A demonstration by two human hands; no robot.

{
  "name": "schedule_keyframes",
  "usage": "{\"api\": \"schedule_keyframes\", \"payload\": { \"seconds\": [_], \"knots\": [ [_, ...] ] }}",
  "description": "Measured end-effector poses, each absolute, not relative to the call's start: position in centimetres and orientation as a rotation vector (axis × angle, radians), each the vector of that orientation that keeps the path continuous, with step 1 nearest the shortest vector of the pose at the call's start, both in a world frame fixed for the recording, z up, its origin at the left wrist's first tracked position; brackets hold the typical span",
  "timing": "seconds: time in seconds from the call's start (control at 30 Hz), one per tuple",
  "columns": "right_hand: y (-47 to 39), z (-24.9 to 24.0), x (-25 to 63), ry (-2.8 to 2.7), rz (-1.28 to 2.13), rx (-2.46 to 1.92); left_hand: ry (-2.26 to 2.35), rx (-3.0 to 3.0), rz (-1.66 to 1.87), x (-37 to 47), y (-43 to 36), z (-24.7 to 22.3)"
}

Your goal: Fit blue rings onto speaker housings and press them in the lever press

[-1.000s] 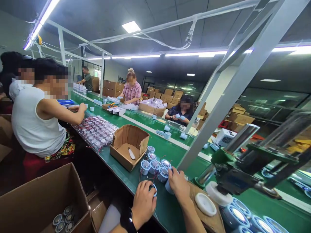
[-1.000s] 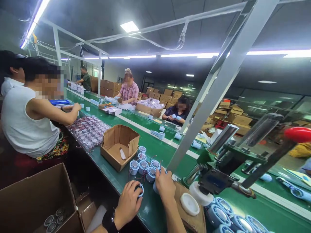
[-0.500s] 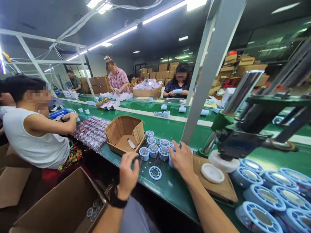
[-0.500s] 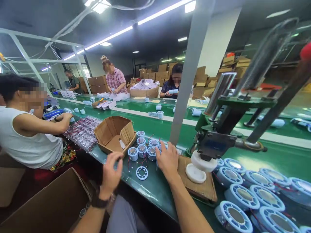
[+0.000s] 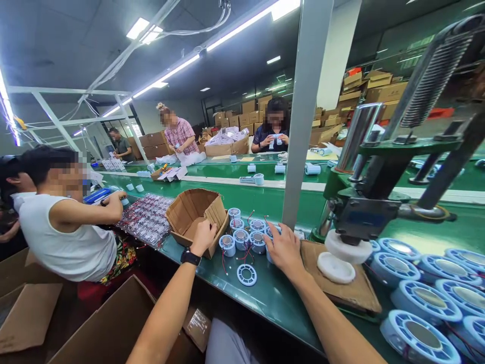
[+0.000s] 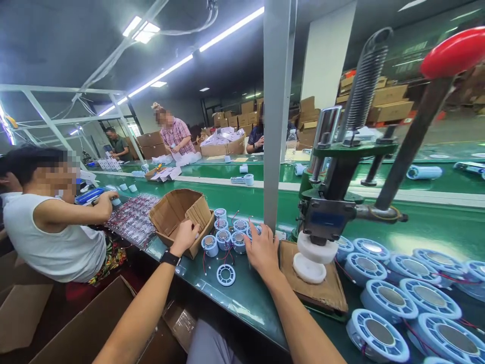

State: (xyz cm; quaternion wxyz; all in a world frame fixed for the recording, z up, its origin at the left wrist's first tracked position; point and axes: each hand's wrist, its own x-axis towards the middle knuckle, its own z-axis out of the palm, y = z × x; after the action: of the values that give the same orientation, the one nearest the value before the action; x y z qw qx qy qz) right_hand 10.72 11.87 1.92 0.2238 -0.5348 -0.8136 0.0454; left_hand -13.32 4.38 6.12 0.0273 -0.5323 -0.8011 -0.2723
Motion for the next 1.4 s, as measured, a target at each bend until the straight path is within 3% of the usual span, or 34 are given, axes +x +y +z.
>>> {"api": "schedule_keyframes", "payload": {
  "seconds": [0.47,0.7,0.9,1.1,1.4],
  "knots": [
    [11.4,2.6,10.8,-2.093,0.094,-1.246,-2.427,-1.766,-0.606,-13.9,3.5,6.3],
    [8.9,12.1,3.6,-2.293,0.112,-0.622,-2.357,-1.675,-0.653,-15.9,-1.1,7.7],
    [11.8,19.3,-7.1,-2.622,0.100,-0.624,-2.269,-1.745,-0.658,-17.8,-4.0,6.9],
    [14.7,17.8,-12.4,-2.938,0.089,-0.744,-2.301,-1.623,-0.665,-17.5,-4.7,3.5],
    [16.0,15.7,-11.6,-3.016,-0.022,-0.914,-2.355,-1.477,-0.719,-15.4,-3.0,2.4]
  ]
}}
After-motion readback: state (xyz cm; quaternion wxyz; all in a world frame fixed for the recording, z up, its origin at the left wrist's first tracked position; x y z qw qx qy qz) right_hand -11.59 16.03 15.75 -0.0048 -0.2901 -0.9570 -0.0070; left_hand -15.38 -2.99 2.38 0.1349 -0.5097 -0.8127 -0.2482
